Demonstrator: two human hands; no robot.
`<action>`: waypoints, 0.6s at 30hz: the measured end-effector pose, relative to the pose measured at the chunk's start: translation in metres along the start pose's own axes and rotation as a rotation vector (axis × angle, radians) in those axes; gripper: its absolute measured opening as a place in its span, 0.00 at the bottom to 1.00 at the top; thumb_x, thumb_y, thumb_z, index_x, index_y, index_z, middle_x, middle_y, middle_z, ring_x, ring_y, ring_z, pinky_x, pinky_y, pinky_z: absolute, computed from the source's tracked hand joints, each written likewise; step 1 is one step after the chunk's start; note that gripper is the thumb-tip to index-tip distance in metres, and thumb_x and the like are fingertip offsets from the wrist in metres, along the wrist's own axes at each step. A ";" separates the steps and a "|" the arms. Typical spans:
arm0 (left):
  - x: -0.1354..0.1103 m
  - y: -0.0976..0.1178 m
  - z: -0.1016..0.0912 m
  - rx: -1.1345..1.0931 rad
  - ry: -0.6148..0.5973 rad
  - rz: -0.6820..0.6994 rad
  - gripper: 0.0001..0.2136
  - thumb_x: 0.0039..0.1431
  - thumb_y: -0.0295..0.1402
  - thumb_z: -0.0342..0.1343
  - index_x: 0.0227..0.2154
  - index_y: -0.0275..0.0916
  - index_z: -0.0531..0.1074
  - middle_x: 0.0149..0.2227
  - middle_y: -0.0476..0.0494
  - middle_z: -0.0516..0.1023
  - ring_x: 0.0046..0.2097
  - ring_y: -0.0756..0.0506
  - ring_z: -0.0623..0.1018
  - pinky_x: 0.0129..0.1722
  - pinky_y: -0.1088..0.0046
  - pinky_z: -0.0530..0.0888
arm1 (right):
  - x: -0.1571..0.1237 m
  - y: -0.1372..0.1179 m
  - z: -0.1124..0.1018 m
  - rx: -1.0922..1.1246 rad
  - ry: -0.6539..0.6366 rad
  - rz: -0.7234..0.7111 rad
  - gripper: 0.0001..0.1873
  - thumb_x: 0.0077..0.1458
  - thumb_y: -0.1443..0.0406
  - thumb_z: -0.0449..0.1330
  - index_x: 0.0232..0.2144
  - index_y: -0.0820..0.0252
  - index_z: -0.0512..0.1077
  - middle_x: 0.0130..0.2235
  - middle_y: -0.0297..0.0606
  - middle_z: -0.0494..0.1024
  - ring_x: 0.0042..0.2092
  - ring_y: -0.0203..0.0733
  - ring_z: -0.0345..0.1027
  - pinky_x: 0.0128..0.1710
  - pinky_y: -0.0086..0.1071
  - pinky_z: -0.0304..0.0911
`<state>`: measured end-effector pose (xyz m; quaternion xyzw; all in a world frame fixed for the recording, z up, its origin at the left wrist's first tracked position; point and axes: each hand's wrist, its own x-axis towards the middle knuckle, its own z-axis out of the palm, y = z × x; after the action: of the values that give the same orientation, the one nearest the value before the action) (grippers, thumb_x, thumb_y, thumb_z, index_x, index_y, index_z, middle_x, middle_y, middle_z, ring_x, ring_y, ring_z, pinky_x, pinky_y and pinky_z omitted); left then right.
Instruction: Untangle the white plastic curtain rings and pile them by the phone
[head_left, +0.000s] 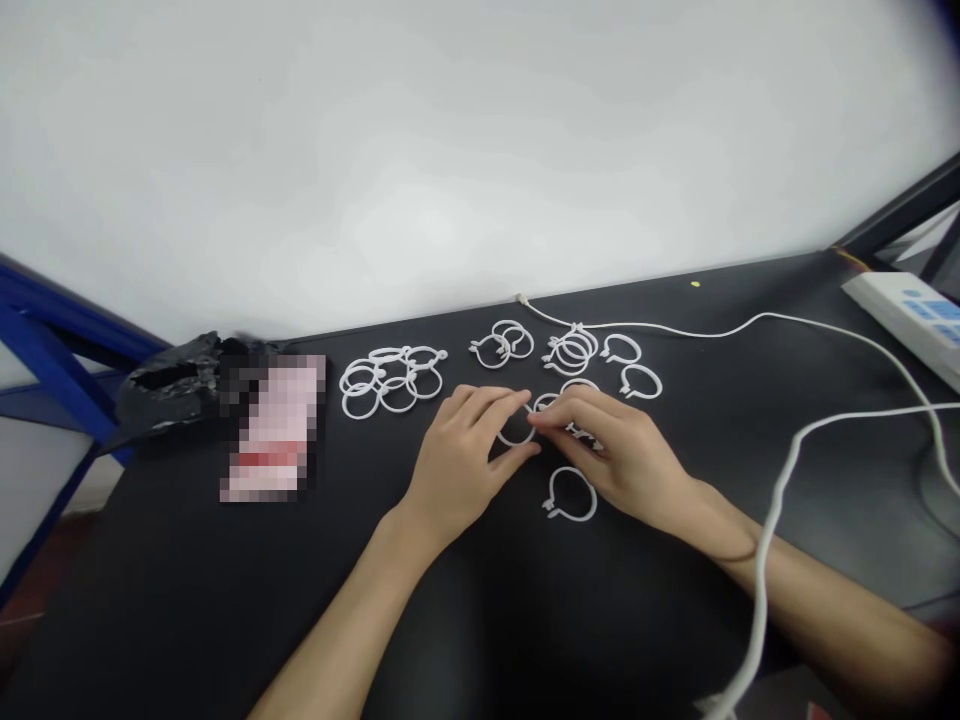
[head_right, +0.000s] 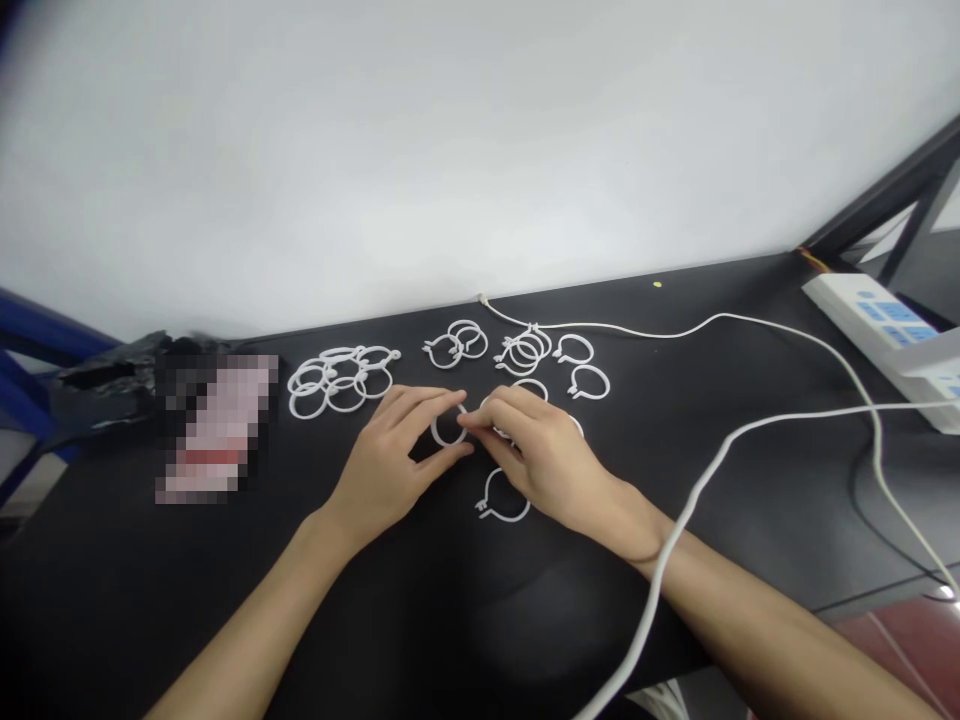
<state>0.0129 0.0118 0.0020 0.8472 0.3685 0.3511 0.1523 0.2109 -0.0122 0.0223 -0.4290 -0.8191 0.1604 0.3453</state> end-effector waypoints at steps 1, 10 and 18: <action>0.000 0.000 0.000 -0.005 0.009 0.003 0.18 0.61 0.37 0.60 0.52 0.40 0.70 0.48 0.42 0.77 0.49 0.42 0.74 0.54 0.59 0.72 | 0.000 0.000 0.000 -0.008 0.008 -0.003 0.08 0.64 0.69 0.55 0.43 0.57 0.72 0.38 0.38 0.76 0.38 0.37 0.72 0.36 0.32 0.69; 0.005 -0.033 -0.023 0.343 0.235 -0.244 0.17 0.62 0.36 0.57 0.53 0.39 0.70 0.50 0.38 0.75 0.52 0.36 0.71 0.54 0.53 0.68 | 0.001 0.003 -0.001 -0.179 0.124 0.095 0.21 0.61 0.65 0.59 0.56 0.57 0.62 0.45 0.41 0.75 0.45 0.42 0.72 0.44 0.38 0.71; -0.001 -0.064 -0.037 0.439 0.237 -0.490 0.19 0.62 0.35 0.55 0.55 0.38 0.68 0.53 0.34 0.73 0.55 0.31 0.67 0.55 0.46 0.65 | 0.002 0.009 -0.002 -0.260 0.042 0.102 0.16 0.62 0.63 0.58 0.52 0.56 0.66 0.46 0.44 0.74 0.48 0.48 0.68 0.45 0.45 0.69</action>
<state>-0.0466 0.0550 -0.0054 0.6994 0.6429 0.3123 0.0025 0.2170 -0.0048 0.0195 -0.5143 -0.8028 0.0613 0.2954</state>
